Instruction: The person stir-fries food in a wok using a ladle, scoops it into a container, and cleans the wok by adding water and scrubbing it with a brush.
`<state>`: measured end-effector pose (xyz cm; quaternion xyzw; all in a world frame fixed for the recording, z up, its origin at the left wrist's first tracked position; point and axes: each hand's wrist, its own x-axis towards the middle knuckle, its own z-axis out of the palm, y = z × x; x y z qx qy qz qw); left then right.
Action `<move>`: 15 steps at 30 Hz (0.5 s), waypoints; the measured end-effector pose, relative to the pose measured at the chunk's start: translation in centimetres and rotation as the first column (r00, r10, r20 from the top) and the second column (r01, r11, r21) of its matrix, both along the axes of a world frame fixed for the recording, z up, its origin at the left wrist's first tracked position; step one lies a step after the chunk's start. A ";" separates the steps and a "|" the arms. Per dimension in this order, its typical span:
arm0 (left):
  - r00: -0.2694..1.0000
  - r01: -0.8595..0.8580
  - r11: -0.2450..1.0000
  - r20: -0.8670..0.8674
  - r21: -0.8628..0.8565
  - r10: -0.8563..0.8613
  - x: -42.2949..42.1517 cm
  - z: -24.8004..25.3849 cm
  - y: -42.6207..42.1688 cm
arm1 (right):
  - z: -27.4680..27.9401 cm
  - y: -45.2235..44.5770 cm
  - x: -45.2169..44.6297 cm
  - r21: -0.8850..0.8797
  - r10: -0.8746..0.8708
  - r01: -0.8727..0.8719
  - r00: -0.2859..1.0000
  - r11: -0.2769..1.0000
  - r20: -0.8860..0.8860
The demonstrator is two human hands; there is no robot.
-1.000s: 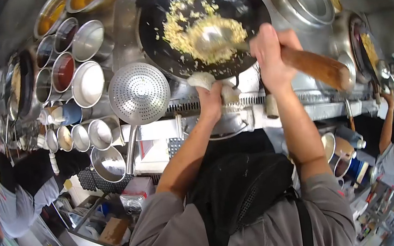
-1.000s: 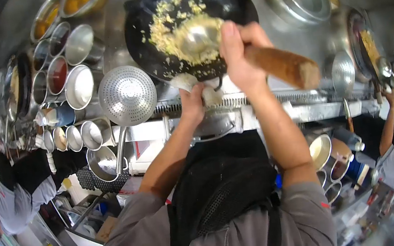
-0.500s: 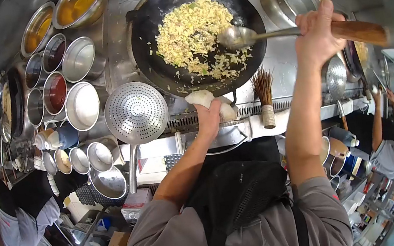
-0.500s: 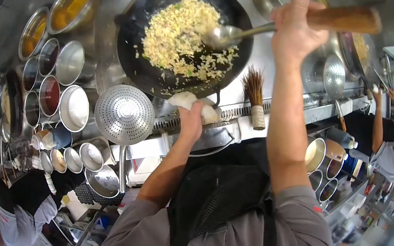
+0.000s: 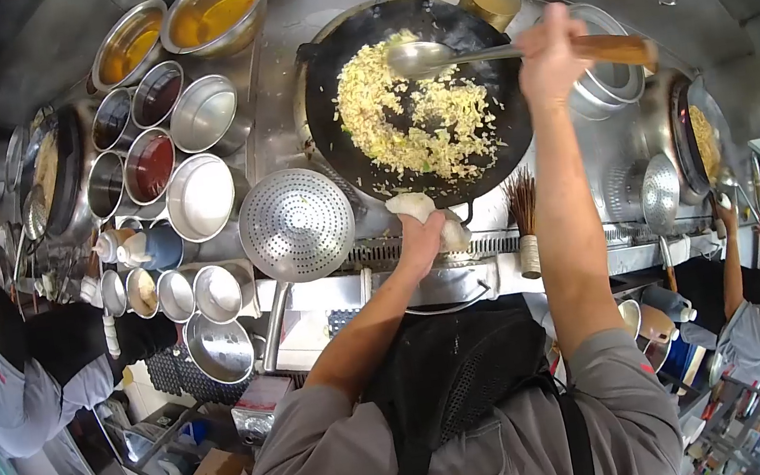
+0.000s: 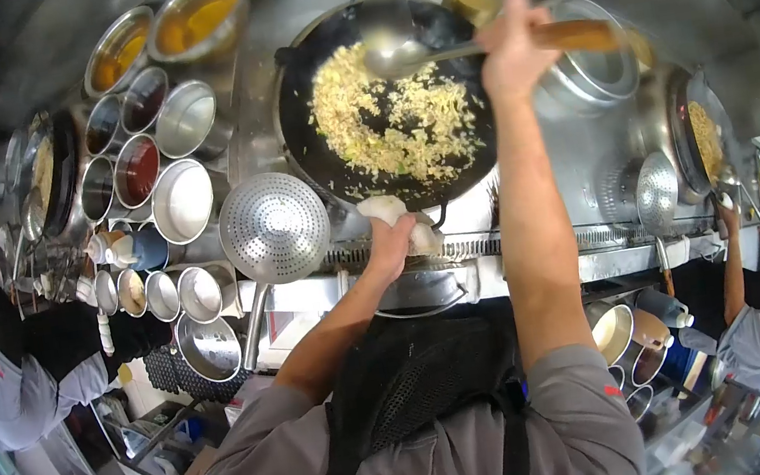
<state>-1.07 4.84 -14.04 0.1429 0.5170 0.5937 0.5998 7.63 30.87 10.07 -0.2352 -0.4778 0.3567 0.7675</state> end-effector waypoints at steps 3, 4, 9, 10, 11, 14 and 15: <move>0.997 -0.039 0.998 -0.061 0.041 0.041 0.3 -2.1 0.5 | 0.4 -2.6 -2.6 -0.136 0.226 -0.234 0.972 0.963 -0.071; 0.997 -0.048 0.995 -0.063 0.083 0.053 0.2 -2.1 0.5 | 1.6 -3.4 -2.6 -0.216 0.293 -0.283 0.956 0.935 0.016; 0.997 -0.020 1.000 -0.081 -0.009 0.020 -0.1 0.4 0.5 | 7.1 -4.7 -3.6 -0.291 0.213 -0.162 0.965 0.943 0.152; 0.993 -0.033 0.999 -0.113 -0.016 0.031 -0.3 0.7 0.7 | 6.8 -4.9 -4.1 -0.288 0.229 -0.180 0.963 0.941 0.144; 0.997 -0.039 0.997 -0.067 -0.066 0.035 -0.3 1.0 0.6 | 5.5 -5.3 -4.4 -0.240 0.254 -0.211 0.953 0.947 0.166; 0.994 -0.033 0.999 -0.107 -0.043 0.028 -0.5 -0.3 0.6 | 1.8 -7.9 -4.4 -0.189 0.560 -0.528 0.782 0.828 0.273; 0.999 0.017 0.999 -0.049 -0.044 -0.019 -0.8 1.6 0.5 | 2.4 -8.7 -3.3 -0.114 0.542 -0.556 0.710 0.824 0.449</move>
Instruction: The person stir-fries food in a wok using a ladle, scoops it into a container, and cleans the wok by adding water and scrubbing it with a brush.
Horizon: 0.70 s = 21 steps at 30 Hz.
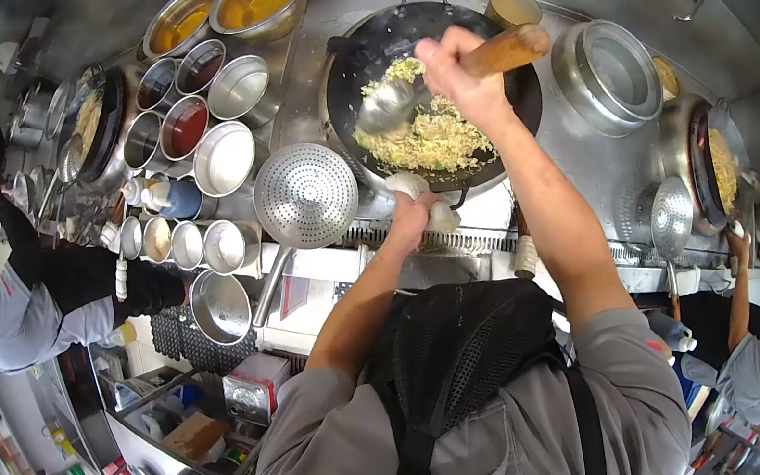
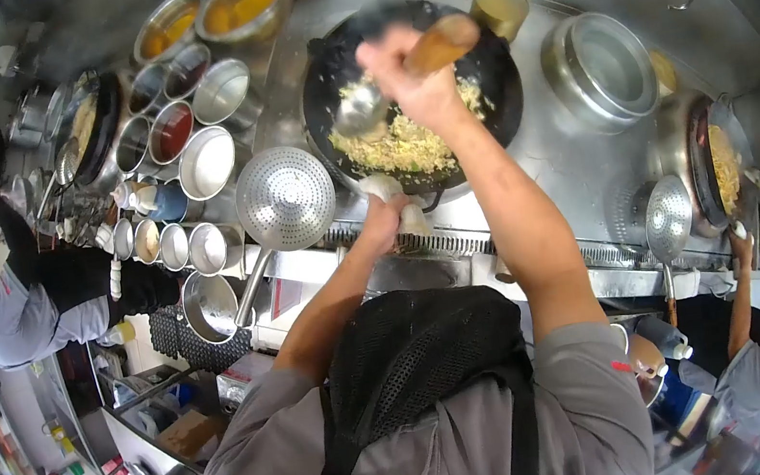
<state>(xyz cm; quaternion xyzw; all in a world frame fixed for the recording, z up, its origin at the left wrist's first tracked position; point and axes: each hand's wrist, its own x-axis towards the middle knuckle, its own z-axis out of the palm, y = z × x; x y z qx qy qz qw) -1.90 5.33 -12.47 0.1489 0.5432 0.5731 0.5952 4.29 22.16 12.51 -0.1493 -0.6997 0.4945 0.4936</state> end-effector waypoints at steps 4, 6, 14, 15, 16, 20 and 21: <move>0.988 -0.097 0.995 -0.118 0.010 0.098 0.7 -0.9 0.0 | 2.6 -2.5 2.2 0.054 0.100 -0.112 0.977 0.992 0.189; 0.997 -0.055 0.998 -0.056 0.004 0.055 0.6 -1.3 -0.2 | 5.0 -4.9 3.5 0.046 0.066 -0.080 0.968 0.996 0.242; 0.986 -0.161 0.986 -0.039 0.052 0.163 1.4 -0.4 -0.3 | 0.9 -3.8 7.2 0.033 0.048 -0.067 0.913 0.997 0.404; 0.978 -0.184 0.983 -0.104 -0.019 0.182 1.6 0.3 -0.4 | 0.1 -2.7 7.4 0.063 0.012 -0.028 0.969 0.998 0.247; 0.974 -0.194 0.981 -0.116 0.023 0.196 1.8 0.3 -0.6 | 1.9 -3.7 8.7 0.092 -0.050 0.020 0.939 0.996 0.341; 0.987 -0.155 0.988 -0.050 0.003 0.155 1.6 1.2 -0.5 | 1.5 -9.1 10.3 0.176 -0.280 0.262 0.956 0.949 0.086; 0.988 -0.151 0.989 -0.035 0.011 0.151 1.4 0.7 -0.4 | -2.5 -7.2 10.4 0.118 -0.361 0.344 0.913 0.932 0.189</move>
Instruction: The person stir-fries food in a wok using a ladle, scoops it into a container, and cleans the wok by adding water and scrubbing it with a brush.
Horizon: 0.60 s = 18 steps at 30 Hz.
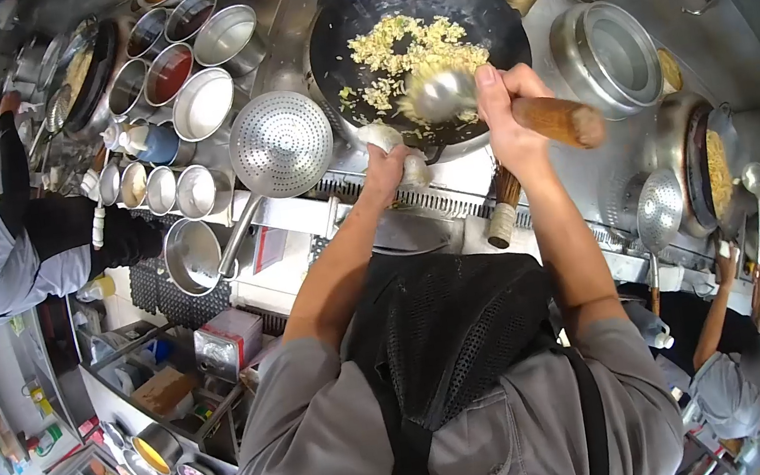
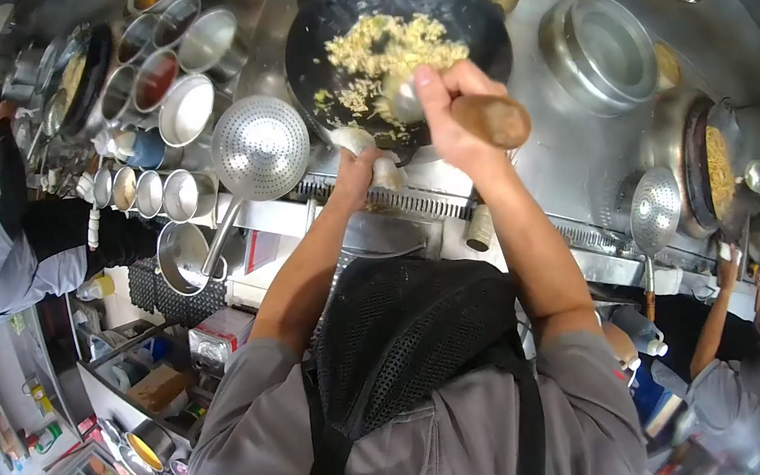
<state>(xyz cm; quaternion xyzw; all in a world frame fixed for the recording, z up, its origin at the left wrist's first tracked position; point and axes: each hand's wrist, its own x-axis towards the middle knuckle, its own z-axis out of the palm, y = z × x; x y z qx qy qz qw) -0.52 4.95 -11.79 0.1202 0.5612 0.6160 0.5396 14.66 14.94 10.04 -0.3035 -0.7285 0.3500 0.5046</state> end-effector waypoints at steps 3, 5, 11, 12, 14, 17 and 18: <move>0.993 0.063 0.996 -0.094 -0.063 -0.069 -0.5 -1.8 0.3 | -0.4 5.0 -0.8 -0.116 -0.010 -0.011 0.984 0.993 -0.178; 0.993 0.040 0.998 -0.110 -0.045 -0.045 -0.5 -2.4 0.7 | 3.9 4.2 -0.1 -0.184 0.001 -0.068 0.941 0.981 -0.340; 0.966 0.091 0.989 -0.232 -0.116 -0.117 -1.3 -2.1 0.4 | -1.7 7.2 -2.2 -0.162 -0.096 0.029 0.900 0.986 -0.424; 0.967 0.121 0.987 -0.211 -0.102 -0.140 -1.4 -1.7 0.1 | 0.0 8.0 -2.4 -0.230 -0.157 0.066 0.903 0.971 -0.400; 0.966 0.181 0.981 -0.175 -0.070 -0.190 -2.0 -0.9 0.0 | 3.7 7.7 -2.7 -0.173 -0.334 0.292 0.888 0.941 -0.317; 0.966 0.194 0.980 -0.165 -0.042 -0.198 -2.3 -0.8 0.3 | 1.7 9.2 -2.7 -0.064 -0.347 0.361 0.813 0.930 -0.467; 0.971 0.214 0.977 -0.104 -0.025 -0.215 -2.4 -0.3 0.1 | -1.0 10.1 -3.3 -0.054 -0.320 0.339 0.807 0.939 -0.497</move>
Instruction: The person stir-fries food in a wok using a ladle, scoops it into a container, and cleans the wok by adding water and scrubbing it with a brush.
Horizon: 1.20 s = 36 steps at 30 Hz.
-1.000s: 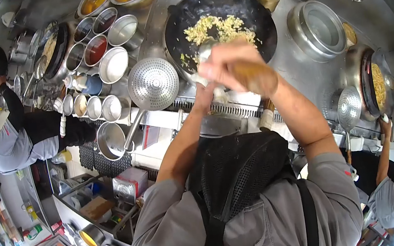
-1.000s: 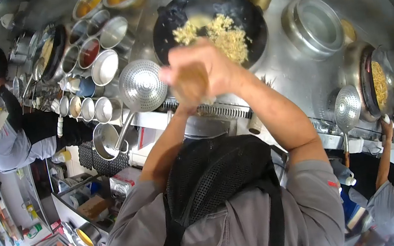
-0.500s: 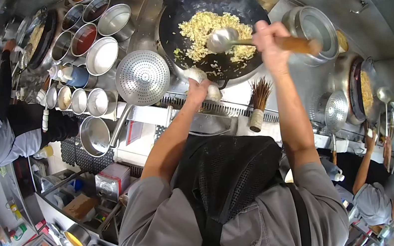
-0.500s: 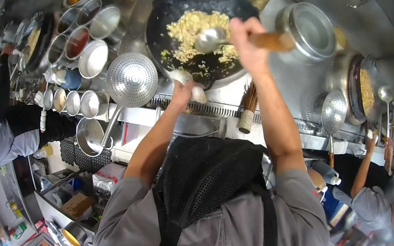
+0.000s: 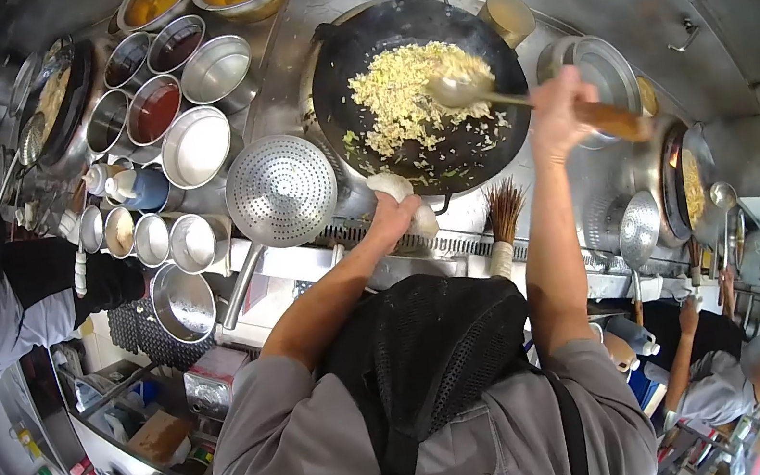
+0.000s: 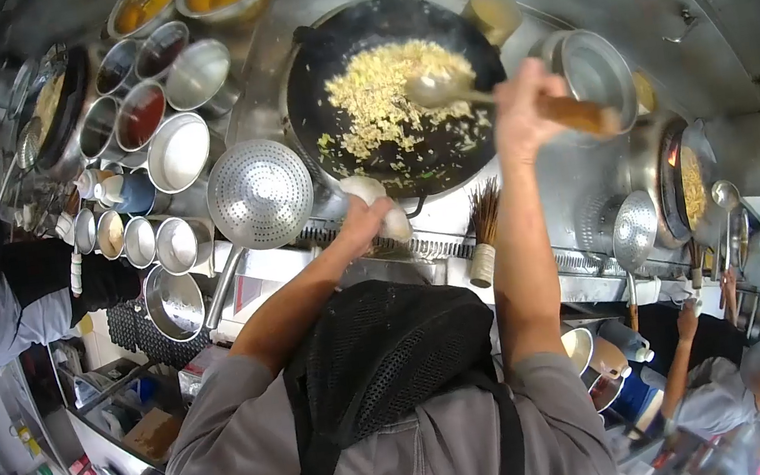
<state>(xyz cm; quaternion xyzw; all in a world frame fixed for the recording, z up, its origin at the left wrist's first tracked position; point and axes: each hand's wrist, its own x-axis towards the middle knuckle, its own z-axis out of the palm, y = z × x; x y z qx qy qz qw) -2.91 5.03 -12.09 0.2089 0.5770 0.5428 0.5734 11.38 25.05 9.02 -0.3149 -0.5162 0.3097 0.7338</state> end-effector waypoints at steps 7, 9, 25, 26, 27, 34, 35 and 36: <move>1.000 0.018 0.995 -0.009 0.103 -0.017 -0.6 -0.8 0.2 | 5.7 1.2 -1.7 -0.144 0.055 -0.054 0.998 0.988 0.007; 0.999 0.037 0.996 -0.010 0.084 -0.036 -0.9 -0.9 0.0 | 5.9 2.3 -1.6 -0.075 -0.149 0.146 0.988 0.986 -0.029; 0.999 0.005 0.998 -0.044 0.062 -0.002 -0.9 0.6 -0.3 | 1.2 4.1 -5.7 -0.006 0.012 -0.013 0.993 1.000 -0.119; 0.999 0.006 1.000 -0.041 0.010 -0.005 -0.9 0.7 -0.3 | 0.2 3.6 -6.2 0.033 0.093 -0.091 0.992 0.995 -0.087; 0.999 0.005 0.999 -0.039 -0.037 -0.006 -1.0 0.8 -0.1 | 1.0 2.5 -6.8 -0.095 0.139 -0.144 0.988 0.985 -0.061; 0.999 -0.031 0.999 0.042 -0.031 0.033 -0.8 0.8 0.5 | 7.4 -1.2 -7.6 -0.204 0.228 -0.234 0.972 0.951 -0.054; 0.965 -0.055 0.996 0.251 -0.064 0.070 -0.9 1.3 0.7 | 6.8 -1.5 -7.9 -0.204 0.225 -0.232 0.973 0.951 -0.057; 0.886 -0.072 0.992 0.450 -0.105 0.112 -0.9 2.4 0.8 | 5.3 -1.7 -8.0 -0.151 0.282 -0.292 0.956 0.944 -0.084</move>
